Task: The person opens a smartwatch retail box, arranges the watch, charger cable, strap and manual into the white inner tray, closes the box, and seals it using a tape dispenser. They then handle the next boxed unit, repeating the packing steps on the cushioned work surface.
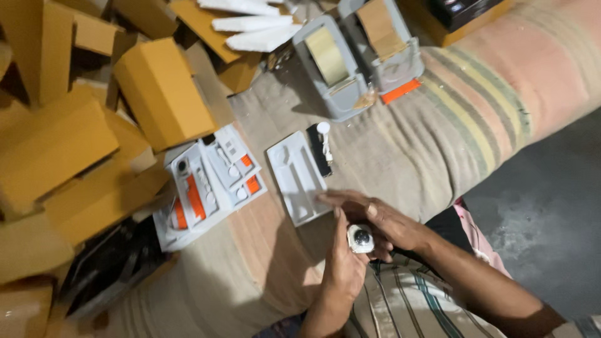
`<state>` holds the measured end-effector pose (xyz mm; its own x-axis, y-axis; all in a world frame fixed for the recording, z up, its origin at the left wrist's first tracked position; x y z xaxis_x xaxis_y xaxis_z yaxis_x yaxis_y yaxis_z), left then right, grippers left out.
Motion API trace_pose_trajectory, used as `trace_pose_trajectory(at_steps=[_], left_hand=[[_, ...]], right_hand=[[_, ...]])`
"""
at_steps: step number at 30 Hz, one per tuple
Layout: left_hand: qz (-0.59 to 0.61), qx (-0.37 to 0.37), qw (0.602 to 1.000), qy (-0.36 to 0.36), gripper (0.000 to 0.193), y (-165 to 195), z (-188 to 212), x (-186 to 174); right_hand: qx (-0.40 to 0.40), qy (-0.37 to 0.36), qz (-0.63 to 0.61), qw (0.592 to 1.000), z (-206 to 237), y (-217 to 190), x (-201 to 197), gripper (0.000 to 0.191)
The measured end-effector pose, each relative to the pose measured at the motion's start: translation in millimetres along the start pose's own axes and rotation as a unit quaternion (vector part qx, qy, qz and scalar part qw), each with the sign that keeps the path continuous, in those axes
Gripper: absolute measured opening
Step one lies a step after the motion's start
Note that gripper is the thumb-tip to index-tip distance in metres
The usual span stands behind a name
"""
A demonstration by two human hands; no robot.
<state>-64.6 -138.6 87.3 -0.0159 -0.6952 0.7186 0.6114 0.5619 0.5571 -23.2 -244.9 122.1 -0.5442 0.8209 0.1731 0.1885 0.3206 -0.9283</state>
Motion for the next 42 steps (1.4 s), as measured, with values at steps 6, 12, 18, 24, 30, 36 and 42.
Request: trace_pose_trajectory(at_steps=[6,12,18,24,30,36,42], left_hand=[[0.173,0.029,0.981,-0.080,0.078,15.6,-4.9,3.7],[0.263,0.090,0.960,-0.009,0.080,29.5,-11.5,-6.1],[0.346,0.143,0.922,-0.101,0.070,25.9,-22.3,-19.8],[0.345,0.131,0.905,-0.209,0.076,23.0,-30.3,-20.5],[0.340,0.112,0.867,-0.346,0.087,34.0,-17.6,6.7],[0.171,0.155,0.948,-0.219,0.107,51.2,1.8,39.3],[0.087,0.171,0.962,-0.194,0.113,58.8,1.2,45.9]], right_hand=[[0.136,0.295,-0.057,0.944,36.9,29.4,-19.9,0.057],[0.054,0.362,0.108,0.924,58.8,-7.8,0.3,0.023],[0.043,0.240,0.356,0.902,32.0,-37.5,38.0,0.035],[-0.157,0.139,0.412,0.887,22.1,-52.4,61.7,0.025],[-0.196,0.094,0.334,0.917,30.3,-50.6,58.7,0.019],[0.011,0.206,0.390,0.897,28.9,-46.7,46.5,0.036],[0.128,0.217,0.359,0.899,20.9,-33.8,45.3,0.051]])
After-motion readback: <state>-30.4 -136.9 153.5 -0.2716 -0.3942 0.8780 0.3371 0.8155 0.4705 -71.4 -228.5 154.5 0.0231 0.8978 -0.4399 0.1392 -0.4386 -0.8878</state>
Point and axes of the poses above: each hand's wrist, its own z-axis away from the middle knuckle, its own x-axis out of the palm, y = z × x, the point moved 5 cm from there along -z, towards the middle knuckle, and after that the axes turned 4 degrees about -x, right-handed, at the moved point
